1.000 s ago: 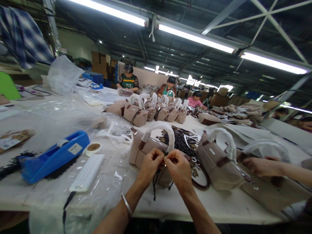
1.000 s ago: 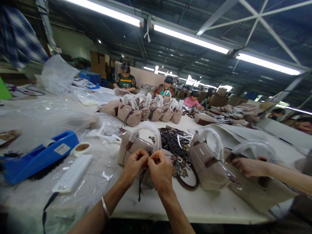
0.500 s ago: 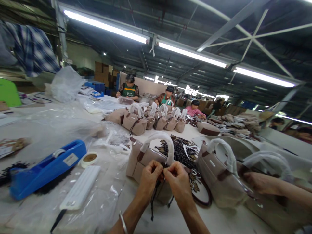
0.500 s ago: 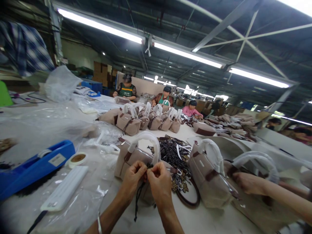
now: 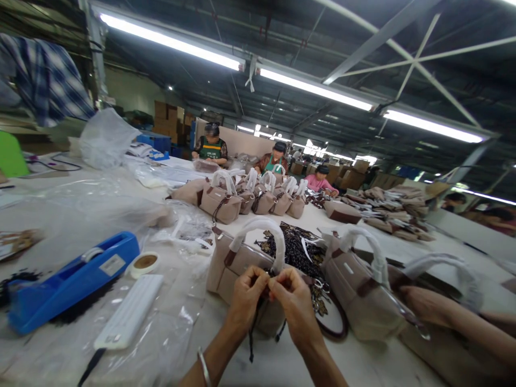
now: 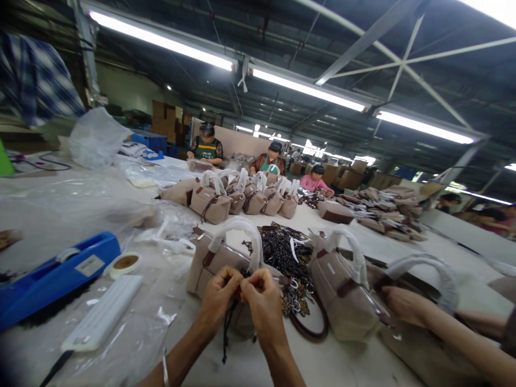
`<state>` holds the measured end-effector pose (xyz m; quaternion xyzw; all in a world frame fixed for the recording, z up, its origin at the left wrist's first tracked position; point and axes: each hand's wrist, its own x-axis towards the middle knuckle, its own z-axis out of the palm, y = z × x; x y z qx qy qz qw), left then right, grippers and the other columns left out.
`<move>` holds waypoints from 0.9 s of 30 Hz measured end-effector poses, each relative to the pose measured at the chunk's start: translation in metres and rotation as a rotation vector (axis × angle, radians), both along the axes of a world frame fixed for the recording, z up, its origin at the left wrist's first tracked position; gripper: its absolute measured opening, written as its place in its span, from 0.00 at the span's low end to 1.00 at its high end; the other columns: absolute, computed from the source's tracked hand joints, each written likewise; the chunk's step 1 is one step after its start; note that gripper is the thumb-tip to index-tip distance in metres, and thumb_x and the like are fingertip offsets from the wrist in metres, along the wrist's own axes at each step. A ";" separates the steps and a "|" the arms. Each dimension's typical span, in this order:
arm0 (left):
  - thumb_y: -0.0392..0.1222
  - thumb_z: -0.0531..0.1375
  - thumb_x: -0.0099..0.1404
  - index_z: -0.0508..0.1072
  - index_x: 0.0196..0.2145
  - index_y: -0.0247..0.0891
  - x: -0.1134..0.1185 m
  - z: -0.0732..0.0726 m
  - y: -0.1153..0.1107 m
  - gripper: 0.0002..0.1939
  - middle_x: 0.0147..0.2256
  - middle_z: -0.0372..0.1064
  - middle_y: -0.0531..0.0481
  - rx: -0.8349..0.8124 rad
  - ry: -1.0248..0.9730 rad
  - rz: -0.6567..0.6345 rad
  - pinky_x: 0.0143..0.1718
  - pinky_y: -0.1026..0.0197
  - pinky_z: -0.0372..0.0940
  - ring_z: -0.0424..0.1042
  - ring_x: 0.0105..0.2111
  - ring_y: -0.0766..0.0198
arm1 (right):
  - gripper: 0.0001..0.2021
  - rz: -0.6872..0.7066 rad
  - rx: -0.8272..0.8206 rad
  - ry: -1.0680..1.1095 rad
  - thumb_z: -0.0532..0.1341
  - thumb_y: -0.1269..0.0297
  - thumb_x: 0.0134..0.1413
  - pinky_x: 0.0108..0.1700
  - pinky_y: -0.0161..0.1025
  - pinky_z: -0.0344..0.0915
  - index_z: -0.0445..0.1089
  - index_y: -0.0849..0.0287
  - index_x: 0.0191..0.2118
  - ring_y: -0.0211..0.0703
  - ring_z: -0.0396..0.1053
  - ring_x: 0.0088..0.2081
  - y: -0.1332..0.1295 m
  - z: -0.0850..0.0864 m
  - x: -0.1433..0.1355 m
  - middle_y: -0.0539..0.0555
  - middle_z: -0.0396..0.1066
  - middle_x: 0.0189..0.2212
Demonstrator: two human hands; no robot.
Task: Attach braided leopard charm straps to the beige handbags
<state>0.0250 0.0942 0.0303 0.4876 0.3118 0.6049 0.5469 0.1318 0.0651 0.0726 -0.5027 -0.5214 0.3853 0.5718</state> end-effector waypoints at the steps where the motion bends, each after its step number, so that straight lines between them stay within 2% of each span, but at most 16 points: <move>1: 0.49 0.62 0.60 0.69 0.26 0.36 -0.005 0.002 0.002 0.14 0.24 0.64 0.54 0.018 0.038 -0.013 0.27 0.66 0.60 0.64 0.25 0.68 | 0.11 0.019 -0.015 -0.035 0.65 0.58 0.45 0.30 0.36 0.62 0.63 0.57 0.27 0.40 0.65 0.25 -0.001 0.004 0.004 0.47 0.66 0.21; 2: 0.50 0.62 0.60 0.71 0.27 0.35 -0.011 0.003 0.004 0.14 0.25 0.65 0.53 0.029 0.066 -0.008 0.27 0.66 0.61 0.64 0.26 0.67 | 0.11 0.025 -0.033 -0.088 0.65 0.57 0.46 0.29 0.37 0.62 0.66 0.58 0.29 0.41 0.65 0.25 -0.001 0.008 0.009 0.48 0.67 0.22; 4: 0.51 0.61 0.60 0.73 0.31 0.35 -0.025 0.005 0.009 0.15 0.26 0.67 0.52 0.014 0.074 0.070 0.26 0.66 0.62 0.65 0.26 0.66 | 0.16 -0.054 -0.032 -0.234 0.65 0.53 0.47 0.30 0.39 0.64 0.69 0.59 0.38 0.44 0.68 0.27 -0.001 0.017 0.024 0.51 0.70 0.25; 7: 0.53 0.59 0.61 0.72 0.31 0.36 -0.046 0.001 0.020 0.16 0.24 0.65 0.54 -0.053 0.035 0.324 0.24 0.67 0.61 0.64 0.24 0.67 | 0.26 -0.238 0.053 -0.511 0.65 0.52 0.46 0.45 0.46 0.66 0.67 0.59 0.51 0.52 0.70 0.43 0.006 0.023 0.051 0.58 0.73 0.42; 8: 0.54 0.59 0.60 0.71 0.30 0.36 -0.052 -0.002 0.023 0.16 0.24 0.65 0.54 -0.060 0.042 0.403 0.25 0.67 0.61 0.64 0.24 0.67 | 0.30 -0.242 0.055 -0.599 0.66 0.54 0.44 0.52 0.47 0.63 0.66 0.59 0.54 0.54 0.68 0.49 0.010 0.022 0.059 0.60 0.70 0.49; 10: 0.54 0.59 0.60 0.70 0.29 0.37 -0.060 -0.011 0.028 0.16 0.25 0.66 0.54 -0.061 0.100 0.497 0.26 0.65 0.61 0.65 0.24 0.66 | 0.36 -0.140 -0.016 -0.761 0.68 0.58 0.40 0.59 0.48 0.56 0.62 0.59 0.58 0.55 0.61 0.58 0.018 0.017 0.069 0.60 0.64 0.57; 13: 0.55 0.57 0.62 0.71 0.29 0.38 -0.063 -0.028 0.031 0.17 0.24 0.66 0.54 -0.051 0.278 0.494 0.30 0.63 0.61 0.66 0.27 0.63 | 0.39 0.022 -0.149 -0.920 0.70 0.59 0.37 0.58 0.46 0.57 0.61 0.58 0.60 0.54 0.62 0.57 0.027 0.011 0.072 0.59 0.65 0.56; 16: 0.55 0.55 0.63 0.70 0.28 0.39 -0.055 -0.043 0.030 0.17 0.25 0.66 0.54 0.002 0.448 0.383 0.32 0.62 0.60 0.66 0.28 0.61 | 0.36 0.044 -0.231 -1.016 0.71 0.55 0.37 0.49 0.46 0.62 0.65 0.57 0.55 0.57 0.68 0.50 0.032 0.011 0.065 0.59 0.72 0.48; 19: 0.53 0.53 0.64 0.68 0.26 0.40 -0.043 -0.050 0.032 0.17 0.25 0.65 0.53 0.080 0.530 0.261 0.32 0.62 0.60 0.66 0.28 0.61 | 0.25 -0.010 -0.258 -0.959 0.67 0.55 0.42 0.40 0.42 0.62 0.67 0.58 0.48 0.54 0.71 0.40 0.035 0.007 0.057 0.57 0.75 0.37; 22: 0.54 0.52 0.65 0.66 0.24 0.40 -0.037 -0.045 0.040 0.18 0.23 0.63 0.54 0.104 0.547 0.191 0.30 0.63 0.59 0.65 0.27 0.61 | 0.16 -0.064 -0.190 -0.698 0.63 0.59 0.47 0.35 0.37 0.61 0.66 0.57 0.42 0.47 0.70 0.34 0.038 -0.001 0.051 0.52 0.73 0.31; 25: 0.54 0.51 0.66 0.66 0.26 0.40 -0.039 -0.034 0.054 0.18 0.23 0.63 0.55 0.095 0.504 0.164 0.30 0.64 0.59 0.65 0.27 0.62 | 0.16 -0.121 -0.125 -0.371 0.62 0.56 0.49 0.32 0.36 0.62 0.66 0.58 0.42 0.44 0.69 0.31 0.044 0.000 0.052 0.51 0.73 0.30; 27: 0.55 0.51 0.66 0.66 0.27 0.41 -0.040 -0.030 0.066 0.17 0.23 0.63 0.55 0.072 0.458 0.182 0.30 0.64 0.59 0.65 0.27 0.62 | 0.20 -0.176 -0.100 -0.171 0.63 0.52 0.48 0.30 0.36 0.63 0.65 0.58 0.43 0.43 0.68 0.29 0.051 0.009 0.058 0.50 0.72 0.29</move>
